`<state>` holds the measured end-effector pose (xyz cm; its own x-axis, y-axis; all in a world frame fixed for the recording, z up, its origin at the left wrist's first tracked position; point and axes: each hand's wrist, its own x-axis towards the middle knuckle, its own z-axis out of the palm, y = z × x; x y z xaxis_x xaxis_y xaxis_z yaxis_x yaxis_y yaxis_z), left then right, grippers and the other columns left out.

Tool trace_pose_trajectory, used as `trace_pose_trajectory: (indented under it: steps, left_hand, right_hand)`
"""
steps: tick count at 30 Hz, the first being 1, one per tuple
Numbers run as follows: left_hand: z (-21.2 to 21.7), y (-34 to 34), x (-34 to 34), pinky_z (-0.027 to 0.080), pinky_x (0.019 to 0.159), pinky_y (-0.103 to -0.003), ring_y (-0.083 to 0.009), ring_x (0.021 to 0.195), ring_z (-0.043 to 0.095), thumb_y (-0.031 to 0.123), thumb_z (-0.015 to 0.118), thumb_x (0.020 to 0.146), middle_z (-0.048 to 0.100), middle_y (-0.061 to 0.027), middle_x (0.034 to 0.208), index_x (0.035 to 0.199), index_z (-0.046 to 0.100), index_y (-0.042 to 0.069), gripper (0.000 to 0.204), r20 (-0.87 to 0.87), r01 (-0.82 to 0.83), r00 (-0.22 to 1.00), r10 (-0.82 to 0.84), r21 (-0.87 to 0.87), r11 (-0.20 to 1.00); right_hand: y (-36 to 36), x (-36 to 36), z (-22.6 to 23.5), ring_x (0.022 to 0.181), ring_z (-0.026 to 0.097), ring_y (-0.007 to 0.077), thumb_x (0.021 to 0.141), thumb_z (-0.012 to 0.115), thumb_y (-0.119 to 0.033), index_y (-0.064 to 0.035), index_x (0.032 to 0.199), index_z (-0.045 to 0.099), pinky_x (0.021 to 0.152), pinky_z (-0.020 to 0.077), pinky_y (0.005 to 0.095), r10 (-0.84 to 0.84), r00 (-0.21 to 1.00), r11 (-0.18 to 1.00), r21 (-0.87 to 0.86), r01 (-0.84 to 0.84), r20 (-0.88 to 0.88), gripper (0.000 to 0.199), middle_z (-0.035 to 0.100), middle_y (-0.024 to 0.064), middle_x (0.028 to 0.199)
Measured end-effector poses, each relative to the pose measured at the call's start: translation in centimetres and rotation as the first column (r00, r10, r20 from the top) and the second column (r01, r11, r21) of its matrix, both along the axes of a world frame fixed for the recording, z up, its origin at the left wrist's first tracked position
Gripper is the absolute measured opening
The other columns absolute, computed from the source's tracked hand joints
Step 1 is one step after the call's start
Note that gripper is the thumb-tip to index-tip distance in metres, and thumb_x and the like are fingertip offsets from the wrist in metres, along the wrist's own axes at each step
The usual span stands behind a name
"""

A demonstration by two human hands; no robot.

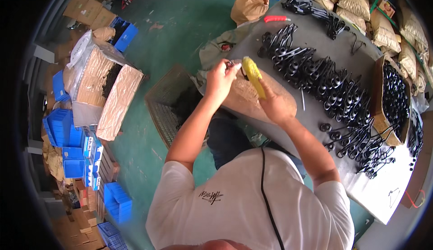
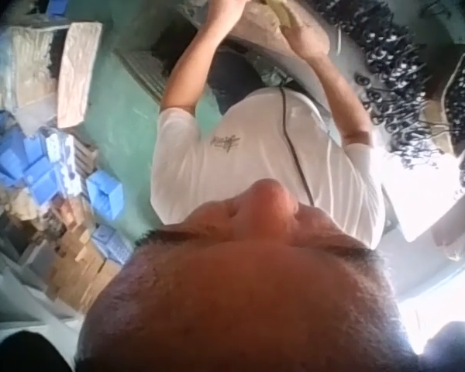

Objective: Hammering metal components into black plastic parts using a rubber mallet.

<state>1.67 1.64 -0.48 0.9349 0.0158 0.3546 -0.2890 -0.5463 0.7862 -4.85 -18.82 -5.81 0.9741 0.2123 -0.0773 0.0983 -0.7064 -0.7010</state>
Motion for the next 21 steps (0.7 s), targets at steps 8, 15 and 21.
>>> trace_pose_trajectory:
  steps: [8, 15, 21]
  left_hand:
    - [3.4, 9.2, -3.6, 0.047, 0.064, -0.028, -0.0087, 0.067, 0.053, 0.027, 0.071, 0.090, 0.063, -0.0069, 0.071, 0.091, 0.062, -0.003, 0.031, -0.014, -0.396, 0.918, 0.397, -0.101, 0.913]
    - [1.9, 14.7, -1.3, 0.051, 0.077, -0.047, -0.0368, 0.090, 0.066, 0.033, 0.066, 0.089, 0.069, -0.0153, 0.094, 0.098, 0.064, 0.005, 0.030, -0.098, -0.315, 0.864, 0.493, 0.658, 0.683]
    - [2.6, 2.7, 4.3, 0.052, 0.079, -0.039, -0.0301, 0.090, 0.066, 0.021, 0.070, 0.087, 0.068, -0.0122, 0.097, 0.097, 0.066, 0.006, 0.019, 0.145, -0.060, 0.989, 0.002, 0.401, 0.914]
  right_hand:
    - [-4.5, -1.4, -3.1, 0.110, 0.061, 0.0406, 0.087, 0.059, -0.017, -0.0258, 0.153, 0.029, 0.096, 0.0485, 0.0441, -0.014, 0.998, 0.993, 0.117, 0.007, 0.062, 0.073, 0.062, 0.0253, 0.120]
    - [-4.3, -1.8, -3.6, 0.102, 0.064, 0.0402, 0.088, 0.056, -0.020, -0.0248, 0.153, 0.026, 0.091, 0.0506, 0.0457, 0.081, 0.994, 0.995, 0.047, -0.085, 0.077, 0.072, 0.065, 0.0252, 0.111]
    - [-4.6, -2.0, -4.2, 0.092, 0.067, 0.0407, 0.089, 0.055, -0.020, -0.0254, 0.153, 0.023, 0.085, 0.0525, 0.0473, 0.068, 0.996, 0.995, 0.063, -0.071, 0.057, 0.072, 0.067, 0.0256, 0.100]
